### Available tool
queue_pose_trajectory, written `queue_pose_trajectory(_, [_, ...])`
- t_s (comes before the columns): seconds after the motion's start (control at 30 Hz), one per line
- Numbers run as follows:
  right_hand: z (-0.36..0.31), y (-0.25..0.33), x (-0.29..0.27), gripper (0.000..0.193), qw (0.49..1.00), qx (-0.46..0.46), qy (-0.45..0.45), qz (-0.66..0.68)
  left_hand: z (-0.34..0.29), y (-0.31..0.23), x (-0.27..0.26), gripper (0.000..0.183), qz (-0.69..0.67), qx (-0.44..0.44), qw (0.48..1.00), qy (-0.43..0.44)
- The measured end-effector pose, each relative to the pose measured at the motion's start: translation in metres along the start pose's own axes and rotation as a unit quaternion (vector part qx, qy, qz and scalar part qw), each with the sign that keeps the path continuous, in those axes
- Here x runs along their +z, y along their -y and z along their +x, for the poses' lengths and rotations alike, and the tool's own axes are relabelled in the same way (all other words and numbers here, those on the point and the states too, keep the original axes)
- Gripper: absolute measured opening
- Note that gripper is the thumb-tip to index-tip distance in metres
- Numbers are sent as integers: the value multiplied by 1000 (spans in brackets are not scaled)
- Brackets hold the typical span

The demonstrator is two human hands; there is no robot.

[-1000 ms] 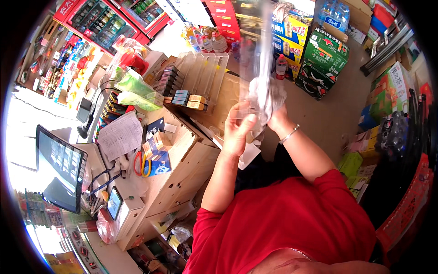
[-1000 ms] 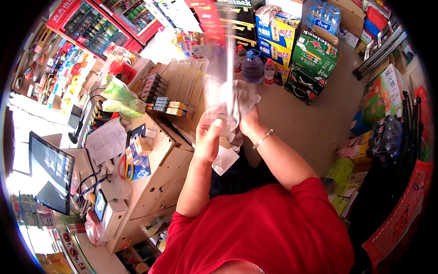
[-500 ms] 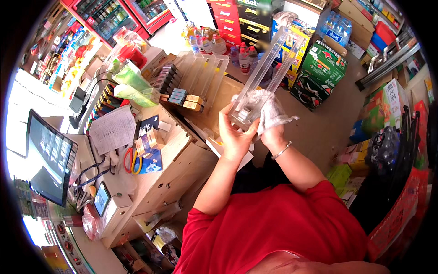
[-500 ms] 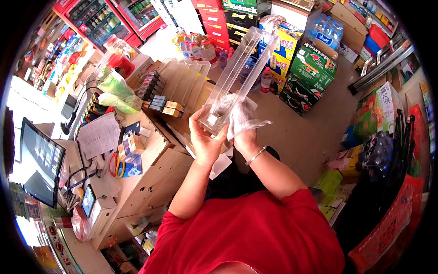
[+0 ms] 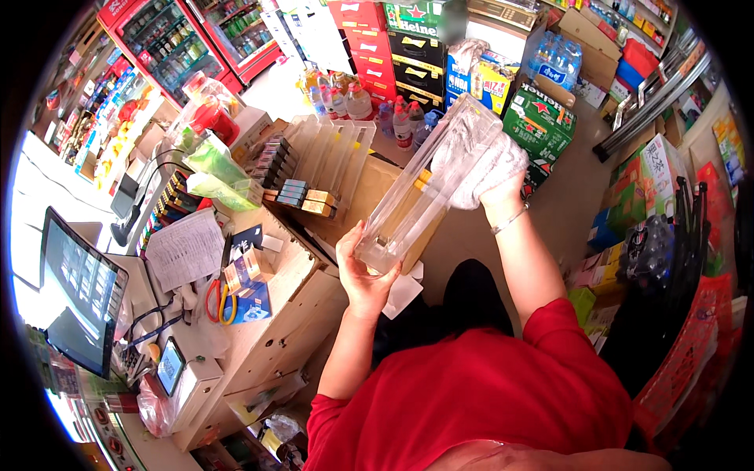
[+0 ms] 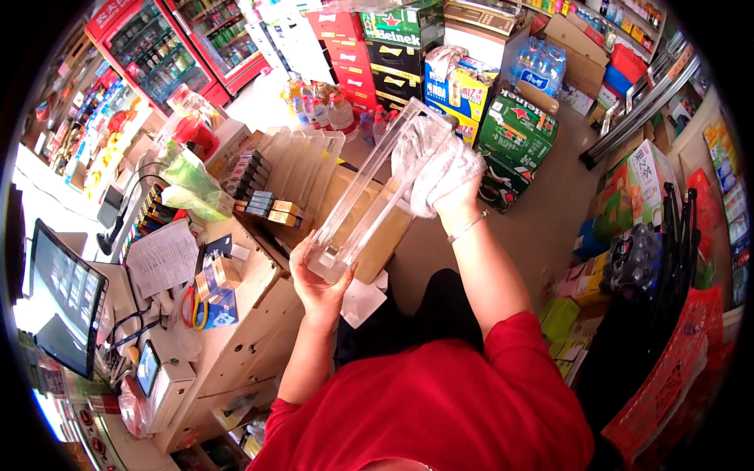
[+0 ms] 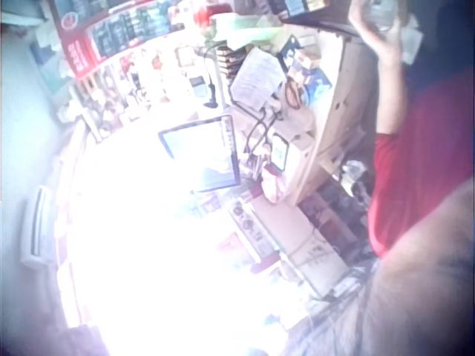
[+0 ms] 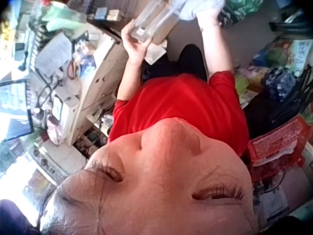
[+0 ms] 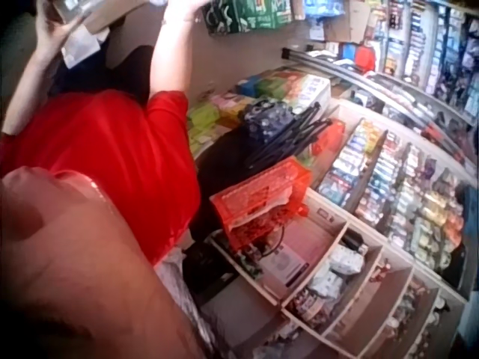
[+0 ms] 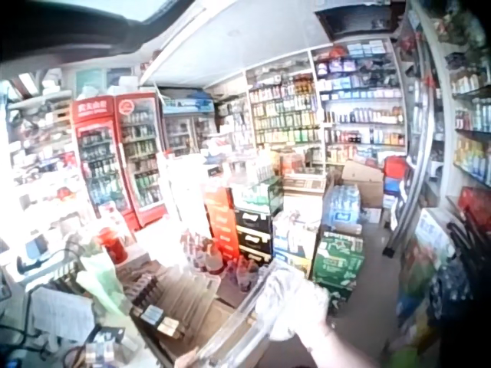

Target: The person wipes a clear plastic display stand with a cloth, then picks up small rectangular boxes from the counter and wipes them individually. The person places the cleaned boxes into the display stand and continues wiping the stand's surface.

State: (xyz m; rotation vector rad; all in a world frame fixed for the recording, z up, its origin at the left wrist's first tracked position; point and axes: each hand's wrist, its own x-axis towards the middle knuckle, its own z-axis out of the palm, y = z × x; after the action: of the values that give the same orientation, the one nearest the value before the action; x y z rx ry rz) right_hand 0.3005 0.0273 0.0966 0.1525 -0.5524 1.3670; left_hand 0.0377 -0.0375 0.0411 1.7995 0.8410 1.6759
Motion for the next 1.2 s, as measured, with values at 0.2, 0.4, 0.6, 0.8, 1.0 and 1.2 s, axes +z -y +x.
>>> queue_pose_trajectory(0.2, [-3,-10,11,60,995,9,-90,-50,1,-23,-5,68,-221,-215,951,-35])
queue_pose_trajectory(0.4, [14,-15,6,55,997,55,48,-7,-6,-35,-4,59,-335,-344,875,65])
queue_pose_trajectory(0.6, [18,-32,17,37,988,1,-146,-54,-14,-30,4,57,-416,-359,835,38])
queue_pose_trajectory(0.8, [-23,-74,50,35,952,9,-141,-270,-5,-36,19,50,-419,-363,832,-15])
queue_pose_trajectory(1.0, [-60,-102,35,26,926,109,-113,-344,7,-41,37,49,-322,-335,881,-84])
queue_pose_trajectory(1.2, [-58,-97,17,23,917,180,-54,-351,-12,-15,40,67,-152,-271,948,-70])
